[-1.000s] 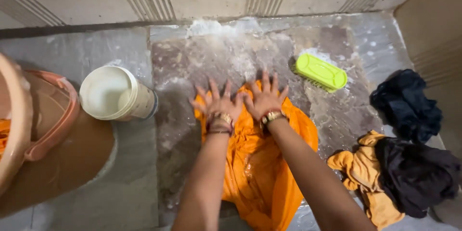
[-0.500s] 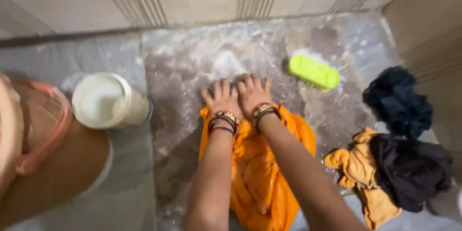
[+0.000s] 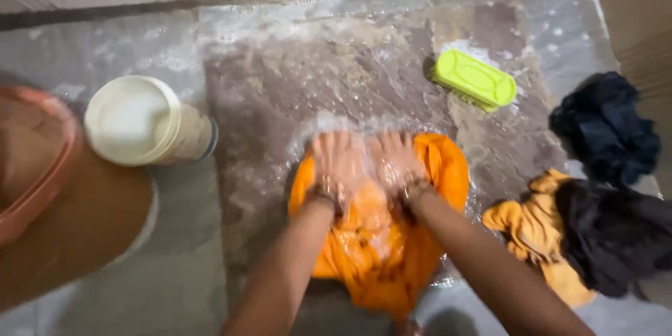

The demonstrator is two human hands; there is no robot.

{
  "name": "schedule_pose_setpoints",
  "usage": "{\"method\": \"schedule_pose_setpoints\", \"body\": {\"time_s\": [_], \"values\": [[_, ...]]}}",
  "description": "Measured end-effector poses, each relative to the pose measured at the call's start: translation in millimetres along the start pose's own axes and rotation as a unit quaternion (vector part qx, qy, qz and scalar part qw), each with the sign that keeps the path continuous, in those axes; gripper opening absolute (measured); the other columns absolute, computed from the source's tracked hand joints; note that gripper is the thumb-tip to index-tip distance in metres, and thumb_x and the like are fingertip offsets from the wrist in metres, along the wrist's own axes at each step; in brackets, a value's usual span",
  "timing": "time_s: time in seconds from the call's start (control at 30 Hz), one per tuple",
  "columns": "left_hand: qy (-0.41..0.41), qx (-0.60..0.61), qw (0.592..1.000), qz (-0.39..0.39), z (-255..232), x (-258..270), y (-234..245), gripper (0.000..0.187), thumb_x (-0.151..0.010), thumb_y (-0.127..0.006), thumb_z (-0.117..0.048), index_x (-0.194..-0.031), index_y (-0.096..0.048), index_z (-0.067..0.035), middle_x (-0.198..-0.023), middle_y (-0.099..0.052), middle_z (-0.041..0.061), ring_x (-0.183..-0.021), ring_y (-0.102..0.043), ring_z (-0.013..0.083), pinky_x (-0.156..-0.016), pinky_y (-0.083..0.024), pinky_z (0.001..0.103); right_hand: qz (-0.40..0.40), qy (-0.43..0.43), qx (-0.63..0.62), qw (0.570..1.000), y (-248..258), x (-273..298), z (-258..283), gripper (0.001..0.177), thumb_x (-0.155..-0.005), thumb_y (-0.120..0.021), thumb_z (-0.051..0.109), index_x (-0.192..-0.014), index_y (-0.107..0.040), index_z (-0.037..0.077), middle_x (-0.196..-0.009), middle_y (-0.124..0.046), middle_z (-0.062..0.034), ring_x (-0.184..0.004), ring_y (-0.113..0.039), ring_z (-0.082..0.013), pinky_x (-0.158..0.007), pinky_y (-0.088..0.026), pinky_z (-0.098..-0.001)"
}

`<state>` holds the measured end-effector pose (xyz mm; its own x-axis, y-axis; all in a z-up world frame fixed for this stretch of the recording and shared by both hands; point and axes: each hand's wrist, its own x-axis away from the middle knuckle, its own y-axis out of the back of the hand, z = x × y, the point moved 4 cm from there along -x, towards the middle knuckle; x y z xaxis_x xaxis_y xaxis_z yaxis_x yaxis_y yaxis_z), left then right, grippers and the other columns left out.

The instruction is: Hand washing multiple items of clothing on a tiled floor using soap, water from a bucket, and a scrubbing brush.

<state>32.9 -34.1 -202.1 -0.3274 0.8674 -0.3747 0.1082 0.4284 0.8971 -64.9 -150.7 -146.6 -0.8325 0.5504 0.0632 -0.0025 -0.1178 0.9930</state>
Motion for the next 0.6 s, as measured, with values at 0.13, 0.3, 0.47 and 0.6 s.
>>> {"method": "schedule_pose_setpoints", "body": {"time_s": [0.13, 0.3, 0.47, 0.6], "values": [[0.088, -0.021, 0.995, 0.033, 4.1, -75.3, 64.0, 0.045, -0.083, -0.052, -0.036, -0.120, -0.071, -0.019, -0.138, -0.058, 0.010, -0.134, -0.043, 0.0367, -0.110, -0.024, 0.070, 0.036, -0.043, 0.053, 0.997, 67.8, -24.5, 41.0, 0.048, -0.090, -0.053, 0.035, -0.134, -0.059, 0.018, -0.156, -0.041, -0.0162, -0.146, -0.032, -0.0405, -0.113, -0.020, -0.0724], [0.066, 0.126, 0.989, 0.031, -34.8, 35.7, 110.8, 0.036, -0.102, -0.048, -0.031, -0.120, -0.069, -0.009, -0.132, -0.060, 0.011, -0.124, -0.050, 0.0347, -0.109, -0.031, 0.062, -0.170, -0.040, -0.106, 0.979, 53.3, 96.8, 65.5, 0.041, -0.095, -0.056, 0.034, -0.126, -0.063, 0.009, -0.142, -0.054, -0.0193, -0.126, -0.049, -0.0408, -0.100, -0.037, -0.0598], [0.063, 0.163, 0.984, 0.042, -38.0, 47.8, 95.0, 0.025, -0.092, -0.058, -0.031, -0.103, -0.070, -0.012, -0.110, -0.069, 0.009, -0.112, -0.059, 0.0326, -0.102, -0.035, 0.061, -0.211, 0.066, -0.120, 0.968, 29.6, 104.2, 61.9, 0.028, -0.077, -0.061, 0.032, -0.096, -0.067, 0.011, -0.098, -0.061, -0.0127, -0.097, -0.056, -0.0360, -0.083, -0.038, -0.0542], [0.088, 0.149, 0.977, 0.124, -21.9, 14.1, 96.7, 0.027, -0.092, -0.059, -0.032, -0.095, -0.070, -0.008, -0.108, -0.068, 0.012, -0.108, -0.060, 0.0340, -0.100, -0.040, 0.055, -0.184, 0.046, -0.121, 0.974, 34.4, 75.5, 60.3, 0.021, -0.076, -0.060, 0.029, -0.086, -0.065, 0.012, -0.085, -0.059, -0.0108, -0.086, -0.056, -0.0333, -0.077, -0.038, -0.0519]]}}
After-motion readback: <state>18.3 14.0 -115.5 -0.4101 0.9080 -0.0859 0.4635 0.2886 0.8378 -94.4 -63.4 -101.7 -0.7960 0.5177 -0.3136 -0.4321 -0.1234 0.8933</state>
